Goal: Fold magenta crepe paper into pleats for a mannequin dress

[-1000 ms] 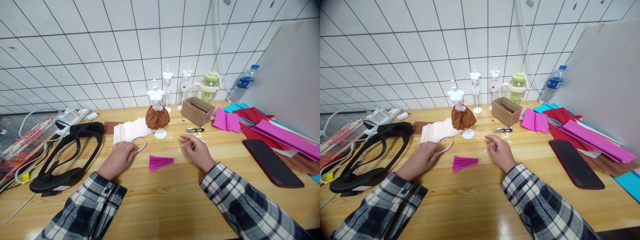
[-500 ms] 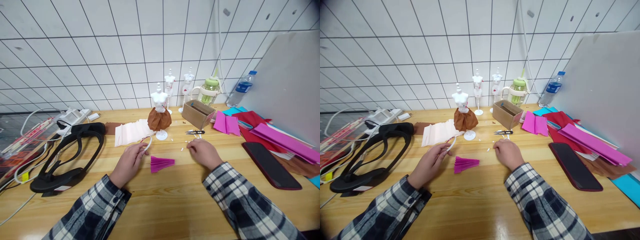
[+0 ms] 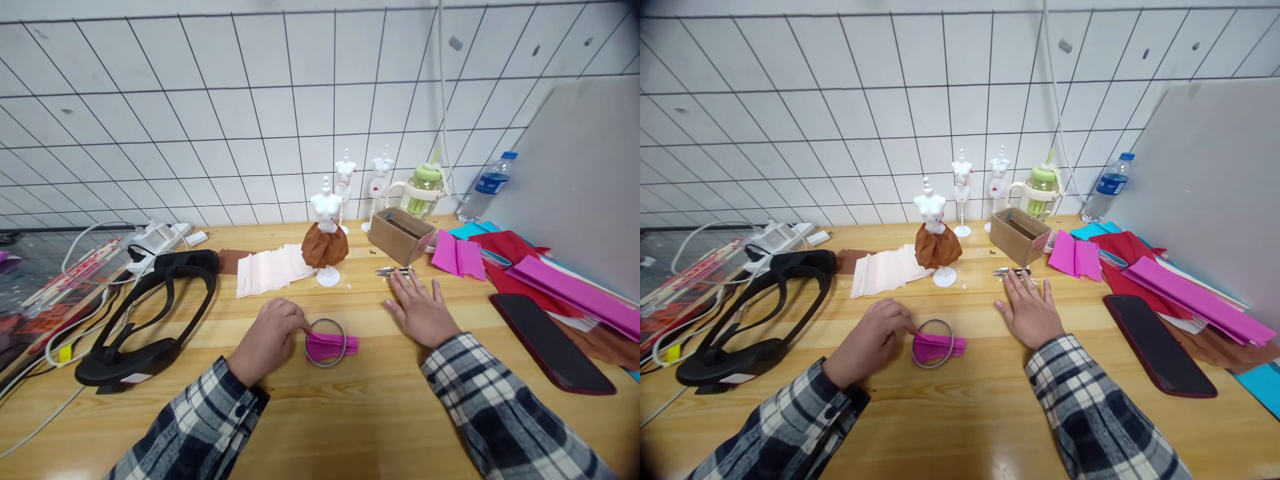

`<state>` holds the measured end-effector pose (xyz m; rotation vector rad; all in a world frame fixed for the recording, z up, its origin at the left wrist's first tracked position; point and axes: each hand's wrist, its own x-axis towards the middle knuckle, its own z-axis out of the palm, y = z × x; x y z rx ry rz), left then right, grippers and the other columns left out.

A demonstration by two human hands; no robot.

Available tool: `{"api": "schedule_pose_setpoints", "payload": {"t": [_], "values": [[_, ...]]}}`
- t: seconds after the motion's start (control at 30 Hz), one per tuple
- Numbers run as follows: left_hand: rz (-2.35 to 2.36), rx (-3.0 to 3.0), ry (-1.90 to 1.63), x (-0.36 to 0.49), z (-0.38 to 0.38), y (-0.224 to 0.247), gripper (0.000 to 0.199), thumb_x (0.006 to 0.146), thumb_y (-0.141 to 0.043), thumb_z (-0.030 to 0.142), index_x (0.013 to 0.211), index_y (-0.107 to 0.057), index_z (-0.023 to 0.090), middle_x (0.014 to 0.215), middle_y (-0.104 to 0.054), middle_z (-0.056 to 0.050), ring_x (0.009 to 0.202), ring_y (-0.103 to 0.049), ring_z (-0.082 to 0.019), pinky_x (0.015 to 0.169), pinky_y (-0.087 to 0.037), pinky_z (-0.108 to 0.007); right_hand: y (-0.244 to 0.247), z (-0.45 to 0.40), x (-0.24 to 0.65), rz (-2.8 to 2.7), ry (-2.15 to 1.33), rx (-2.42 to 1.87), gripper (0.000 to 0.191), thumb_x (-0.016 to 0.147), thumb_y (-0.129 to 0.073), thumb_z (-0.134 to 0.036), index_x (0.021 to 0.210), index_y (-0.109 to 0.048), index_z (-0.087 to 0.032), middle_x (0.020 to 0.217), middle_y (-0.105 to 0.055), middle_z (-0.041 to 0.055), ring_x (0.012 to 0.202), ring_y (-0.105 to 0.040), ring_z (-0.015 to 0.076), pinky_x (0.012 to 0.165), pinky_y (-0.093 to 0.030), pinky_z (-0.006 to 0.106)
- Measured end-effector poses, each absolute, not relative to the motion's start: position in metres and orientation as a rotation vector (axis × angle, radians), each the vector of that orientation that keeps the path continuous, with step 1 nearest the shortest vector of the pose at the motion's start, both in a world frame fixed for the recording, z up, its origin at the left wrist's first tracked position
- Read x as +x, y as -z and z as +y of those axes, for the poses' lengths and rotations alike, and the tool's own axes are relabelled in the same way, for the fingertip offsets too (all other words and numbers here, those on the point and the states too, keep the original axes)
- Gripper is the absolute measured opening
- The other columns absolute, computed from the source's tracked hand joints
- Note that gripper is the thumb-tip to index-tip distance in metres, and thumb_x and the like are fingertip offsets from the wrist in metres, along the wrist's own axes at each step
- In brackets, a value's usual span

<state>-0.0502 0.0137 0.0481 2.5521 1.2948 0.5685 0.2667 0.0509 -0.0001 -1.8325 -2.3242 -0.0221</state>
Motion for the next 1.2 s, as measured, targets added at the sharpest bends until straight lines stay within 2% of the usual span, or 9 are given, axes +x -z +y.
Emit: {"api": "schedule_pose_setpoints", "payload": {"t": [0.13, 0.23, 0.4, 0.6, 0.7, 0.83, 0.97, 1.07, 1.2], "values": [[1.181, 2.648, -0.381, -0.049, 0.008, -0.059, 0.056, 0.064, -0.046, -0.005, 0.101, -0.069, 0.03, 0.107, -0.061, -0.002, 0.103, -0.053, -0.021, 0.093, -0.041, -0.04, -0.006, 0.055, 0.249, -2.465, 0.068, -1.502, 0.059, 0.097, -0.036, -0.049, 0.151, -0.027, -0.026, 0.158, -0.025, 0.0077, 0.147, -0.016, 0.0308, 0.113, -0.009, 0.066], [1.212, 2.718, -0.312, -0.045, 0.005, -0.058, 0.035, 0.078, -0.052, 0.004, 0.095, -0.069, 0.03, 0.114, -0.061, -0.001, 0.108, -0.05, -0.022, 0.1, -0.035, -0.045, -0.004, 0.055, 0.223, -2.617, -0.103, -1.29, 0.057, 0.099, -0.032, -0.047, 0.151, -0.026, -0.024, 0.154, -0.034, 0.0088, 0.145, -0.024, 0.0265, 0.115, -0.01, 0.062], [1.197, 2.763, -0.25, -0.043, 0.007, -0.051, 0.016, 0.088, -0.057, 0.019, 0.088, -0.069, 0.028, 0.117, -0.062, 0.0, 0.112, -0.049, -0.023, 0.104, -0.03, -0.046, 0.0, 0.059, 0.232, -2.47, -0.042, -1.521, 0.051, 0.098, -0.037, -0.045, 0.143, -0.042, -0.019, 0.144, -0.049, 0.011, 0.139, -0.034, 0.0302, 0.113, -0.009, 0.064], [1.055, 2.703, -0.381, -0.045, 0.009, -0.048, 0.014, 0.092, -0.053, 0.021, 0.095, -0.066, 0.025, 0.116, -0.063, -0.003, 0.112, -0.05, -0.022, 0.1, -0.036, -0.041, -0.009, 0.065, 0.266, -2.163, 0.11, -1.724, 0.044, 0.09, -0.053, -0.031, 0.133, -0.052, -0.021, 0.121, -0.066, 0.01, 0.111, -0.056, 0.0284, 0.095, -0.039, 0.045], [1.024, 2.572, -0.579, -0.045, 0.011, -0.044, 0.015, 0.094, -0.048, 0.019, 0.1, -0.062, 0.023, 0.112, -0.065, -0.005, 0.11, -0.053, -0.019, 0.099, -0.039, -0.037, -0.01, 0.068, 0.269, -2.114, 0.058, -1.672, 0.035, 0.087, -0.056, -0.023, 0.122, -0.059, -0.025, 0.105, -0.071, 0.0049, 0.099, -0.061, 0.0247, 0.084, -0.043, 0.038], [1.2, 2.413, -0.702, -0.048, 0.014, -0.037, 0.013, 0.095, -0.045, 0.023, 0.099, -0.057, 0.021, 0.103, -0.066, -0.005, 0.106, -0.056, -0.02, 0.101, -0.038, -0.041, -0.009, 0.066, 0.267, -2.08, -0.02, -1.662, 0.028, 0.089, -0.056, -0.033, 0.113, -0.065, -0.023, 0.08, -0.071, 0.0031, 0.081, -0.064, 0.023, 0.076, -0.045, 0.036], [1.343, 2.192, -0.759, -0.051, 0.016, -0.032, 0.018, 0.098, -0.037, 0.028, 0.096, -0.053, 0.019, 0.095, -0.065, -0.006, 0.09, -0.06, -0.018, 0.086, -0.047, -0.034, -0.01, 0.054, 0.249, -2.247, -0.03, -1.313, 0.03, 0.092, -0.048, -0.028, 0.117, -0.063, -0.02, 0.104, -0.07, 0.0082, 0.099, -0.06, 0.0245, 0.09, -0.043, 0.04], [1.383, 2.041, -0.846, -0.052, 0.018, -0.031, 0.02, 0.098, -0.036, 0.03, 0.105, -0.051, 0.019, 0.093, -0.067, -0.004, 0.089, -0.062, -0.017, 0.084, -0.048, -0.031, -0.012, 0.046, 0.223, -2.451, -0.141, -1.013, 0.057, 0.083, -0.045, -0.007, 0.138, -0.047, -0.022, 0.138, -0.055, 0.0067, 0.126, -0.046, 0.0232, 0.105, -0.034, 0.041], [1.388, 1.874, -0.95, -0.048, 0.02, -0.031, 0.035, 0.096, -0.041, 0.034, 0.126, -0.049, 0.017, 0.094, -0.071, -0.005, 0.095, -0.065, -0.018, 0.096, -0.046, -0.035, -0.011, 0.044, 0.201, -2.471, -0.236, -1.112, 0.072, 0.078, -0.047, -0.005, 0.147, -0.035, -0.02, 0.134, -0.057, 0.0088, 0.127, -0.043, 0.0235, 0.108, -0.03, 0.043]]}}
